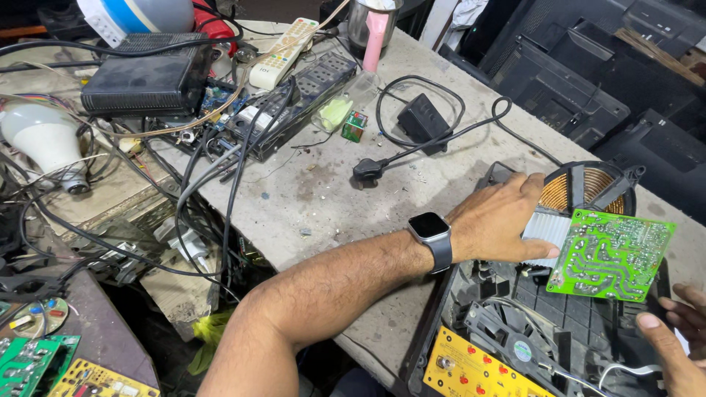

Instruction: The person removes a metal pot from an induction cooktop, then lifts the copper coil and circuit board assembly. They use a soldering iron to work on the green circuit board, then inspect it with a magnifying glass and a red pen. The person repeatedly handles the coil and board throughout the clip.

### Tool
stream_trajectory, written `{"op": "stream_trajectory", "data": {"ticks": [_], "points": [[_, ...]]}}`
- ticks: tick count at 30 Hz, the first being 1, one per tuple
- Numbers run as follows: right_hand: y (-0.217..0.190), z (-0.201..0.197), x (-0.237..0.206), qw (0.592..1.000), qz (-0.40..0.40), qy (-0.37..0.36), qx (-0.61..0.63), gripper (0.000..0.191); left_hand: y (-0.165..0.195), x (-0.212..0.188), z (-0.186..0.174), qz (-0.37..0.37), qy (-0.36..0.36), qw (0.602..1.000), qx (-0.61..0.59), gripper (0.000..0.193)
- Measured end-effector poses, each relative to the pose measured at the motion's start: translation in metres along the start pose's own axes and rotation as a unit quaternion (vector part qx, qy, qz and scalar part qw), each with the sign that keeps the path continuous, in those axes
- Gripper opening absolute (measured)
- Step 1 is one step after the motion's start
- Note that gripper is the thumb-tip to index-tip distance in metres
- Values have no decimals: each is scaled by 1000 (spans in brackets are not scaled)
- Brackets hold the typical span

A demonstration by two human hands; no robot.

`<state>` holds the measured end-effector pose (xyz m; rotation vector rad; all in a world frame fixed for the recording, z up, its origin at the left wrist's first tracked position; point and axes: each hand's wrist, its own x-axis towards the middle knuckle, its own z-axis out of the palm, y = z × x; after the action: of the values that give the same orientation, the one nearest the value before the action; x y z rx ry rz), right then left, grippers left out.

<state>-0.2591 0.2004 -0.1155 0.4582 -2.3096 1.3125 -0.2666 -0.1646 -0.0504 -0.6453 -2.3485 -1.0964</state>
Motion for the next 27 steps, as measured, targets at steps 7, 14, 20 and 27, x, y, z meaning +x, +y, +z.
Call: {"op": "stream_trajectory", "data": {"ticks": [7,14,20,27], "points": [[1,-12,1,998,63,-9,6,69,4,-4,-13,-23,-26,999,4,91],[-35,-14,4,999,25,-28,-18,59,15,0,-24,-10,1,1000,-21,102],[-65,-26,14,999,35,-26,-11,60,16,16,-5,17,-32,998,-51,108],[-77,-39,24,997,24,-29,-67,60,33,35,2,-15,-59,998,-6,113]]}}
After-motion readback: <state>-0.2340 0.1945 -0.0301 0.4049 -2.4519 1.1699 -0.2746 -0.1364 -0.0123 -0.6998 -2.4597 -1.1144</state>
